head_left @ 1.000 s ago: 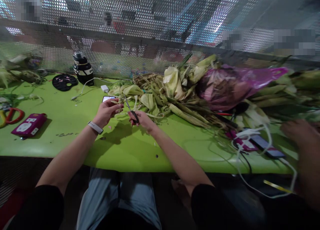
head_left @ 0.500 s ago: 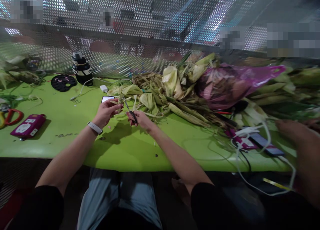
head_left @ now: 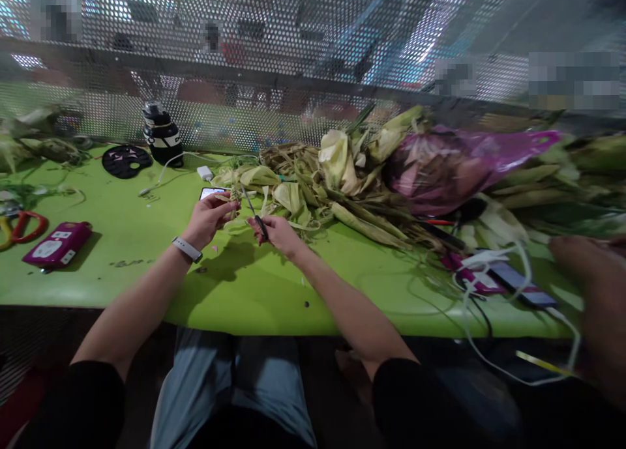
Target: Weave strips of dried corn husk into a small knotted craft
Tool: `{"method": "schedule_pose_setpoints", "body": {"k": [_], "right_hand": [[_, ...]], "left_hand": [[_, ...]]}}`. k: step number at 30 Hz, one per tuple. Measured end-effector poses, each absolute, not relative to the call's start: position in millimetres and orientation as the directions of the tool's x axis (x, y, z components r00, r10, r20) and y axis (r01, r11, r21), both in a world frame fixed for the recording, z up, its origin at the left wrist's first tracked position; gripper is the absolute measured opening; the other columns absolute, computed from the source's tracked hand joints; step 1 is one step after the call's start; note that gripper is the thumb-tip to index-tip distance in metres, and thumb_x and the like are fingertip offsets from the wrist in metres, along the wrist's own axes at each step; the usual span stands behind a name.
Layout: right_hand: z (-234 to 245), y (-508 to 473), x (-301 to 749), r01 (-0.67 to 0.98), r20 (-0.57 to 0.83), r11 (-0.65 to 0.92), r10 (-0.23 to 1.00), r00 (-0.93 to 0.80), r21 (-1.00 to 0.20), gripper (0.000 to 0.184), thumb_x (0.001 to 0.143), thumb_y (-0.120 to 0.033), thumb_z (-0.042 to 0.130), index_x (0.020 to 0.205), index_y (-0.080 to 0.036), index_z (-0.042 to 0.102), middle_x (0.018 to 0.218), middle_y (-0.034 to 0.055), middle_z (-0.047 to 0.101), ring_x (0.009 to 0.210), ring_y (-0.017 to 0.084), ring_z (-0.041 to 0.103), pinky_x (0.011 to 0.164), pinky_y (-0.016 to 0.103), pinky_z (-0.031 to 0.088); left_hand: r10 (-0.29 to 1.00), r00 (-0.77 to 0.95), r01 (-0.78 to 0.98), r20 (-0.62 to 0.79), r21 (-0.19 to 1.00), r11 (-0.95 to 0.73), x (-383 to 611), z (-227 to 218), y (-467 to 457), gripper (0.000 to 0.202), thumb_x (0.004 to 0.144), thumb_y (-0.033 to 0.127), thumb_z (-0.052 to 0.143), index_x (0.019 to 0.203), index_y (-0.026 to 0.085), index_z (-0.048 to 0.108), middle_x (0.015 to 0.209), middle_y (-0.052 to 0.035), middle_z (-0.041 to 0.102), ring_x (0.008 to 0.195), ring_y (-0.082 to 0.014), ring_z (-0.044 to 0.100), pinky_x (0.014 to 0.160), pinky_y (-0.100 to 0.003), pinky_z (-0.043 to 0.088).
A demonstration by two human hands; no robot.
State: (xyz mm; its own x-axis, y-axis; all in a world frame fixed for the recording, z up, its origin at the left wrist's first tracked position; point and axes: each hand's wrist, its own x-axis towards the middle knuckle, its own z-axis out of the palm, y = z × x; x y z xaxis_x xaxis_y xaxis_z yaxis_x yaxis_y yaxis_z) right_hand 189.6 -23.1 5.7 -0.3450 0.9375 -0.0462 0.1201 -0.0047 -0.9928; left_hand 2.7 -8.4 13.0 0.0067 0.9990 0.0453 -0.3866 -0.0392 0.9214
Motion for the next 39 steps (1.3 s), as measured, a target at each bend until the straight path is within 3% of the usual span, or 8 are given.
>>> {"method": "schedule_pose_setpoints", "body": {"k": [7,11,15,20,24,29,32,39], "right_hand": [[0,-17,194,0.082,-0.022,0.002,0.954,-0.3,-0.997,0.048,0.062,-0.059,0.075,0.066,-0.015,0.056,0.056,-0.0023,0.057,0.05,0.007,0.052,0.055,0.023,0.046],[1,-18,196,0.136,0.025,0.062,0.965,-0.261,-0.989,0.048,0.064,-0.061,0.071,0.068,-0.015,0.057,0.057,-0.0017,0.058,0.048,0.007,0.048,0.047,0.021,0.037],[4,-21,197,0.17,0.096,0.138,0.967,-0.235,-0.976,0.048,0.063,-0.061,0.072,0.072,-0.016,0.058,0.063,-0.0001,0.06,0.054,0.01,0.053,0.051,0.023,0.041],[7,-22,200,0.266,0.114,0.193,0.951,-0.286,-0.944,0.049,0.065,-0.063,0.07,0.075,-0.016,0.059,0.07,0.0016,0.061,0.059,0.011,0.055,0.054,0.024,0.043],[4,-20,201,0.375,0.068,0.183,0.951,-0.3,-0.909,0.051,0.064,-0.066,0.069,0.068,-0.017,0.055,0.061,-0.0011,0.056,0.055,0.011,0.052,0.05,0.023,0.037],[3,-18,201,0.384,0.011,0.145,0.943,-0.331,-0.912,0.052,0.062,-0.066,0.07,0.063,-0.017,0.052,0.054,-0.0033,0.051,0.05,0.009,0.049,0.047,0.022,0.032],[11,-20,205,0.378,-0.024,0.116,0.938,-0.346,-0.918,0.051,0.063,-0.065,0.07,0.064,-0.016,0.053,0.054,-0.0014,0.055,0.048,0.009,0.048,0.046,0.022,0.032],[26,-25,211,0.356,-0.102,0.066,0.895,-0.434,-0.932,0.05,0.068,-0.063,0.067,0.074,-0.014,0.059,0.063,0.002,0.062,0.057,0.011,0.058,0.049,0.021,0.038]], "left_hand": [[0.999,0.004,-0.391,0.035,0.92,-0.031,0,12,-7,0.035,0.061,0.018,0.081,0.092,0.015,0.065,0.083,-0.0014,0.069,0.074,-0.0131,0.068,0.072,-0.029,0.057],[0.997,-0.035,-0.318,0.066,0.945,-0.073,-2,14,-7,0.036,0.062,0.018,0.08,0.096,0.016,0.065,0.082,-0.0008,0.068,0.073,-0.011,0.066,0.062,-0.021,0.052],[0.98,-0.147,-0.193,0.134,0.968,-0.162,-5,16,-5,0.031,0.062,0.016,0.079,0.09,0.016,0.065,0.079,-0.0018,0.068,0.069,-0.0103,0.063,0.056,-0.019,0.046],[0.977,-0.098,-0.153,0.188,0.967,-0.201,-9,19,-4,0.035,0.063,0.022,0.08,0.095,0.015,0.068,0.08,-0.0043,0.07,0.074,-0.013,0.064,0.065,-0.023,0.049],[0.98,-0.075,-0.215,0.184,0.957,-0.196,-11,18,-2,0.037,0.063,0.023,0.08,0.096,0.016,0.068,0.083,-0.0042,0.07,0.075,-0.0131,0.065,0.069,-0.025,0.051],[0.983,-0.099,-0.281,0.154,0.943,-0.176,-12,14,2,0.031,0.064,0.021,0.078,0.091,0.016,0.063,0.087,-0.0035,0.068,0.078,-0.0138,0.066,0.079,-0.032,0.054],[0.982,-0.074,-0.247,0.176,0.95,-0.189,-13,13,2,0.028,0.066,0.023,0.077,0.09,0.015,0.064,0.087,-0.004,0.067,0.077,-0.014,0.065,0.075,-0.032,0.055],[0.974,-0.045,-0.078,0.224,0.971,-0.227,-11,12,0,0.015,0.068,0.023,0.074,0.079,0.014,0.071,0.074,-0.0041,0.066,0.061,-0.009,0.056,0.058,-0.021,0.046]]}}
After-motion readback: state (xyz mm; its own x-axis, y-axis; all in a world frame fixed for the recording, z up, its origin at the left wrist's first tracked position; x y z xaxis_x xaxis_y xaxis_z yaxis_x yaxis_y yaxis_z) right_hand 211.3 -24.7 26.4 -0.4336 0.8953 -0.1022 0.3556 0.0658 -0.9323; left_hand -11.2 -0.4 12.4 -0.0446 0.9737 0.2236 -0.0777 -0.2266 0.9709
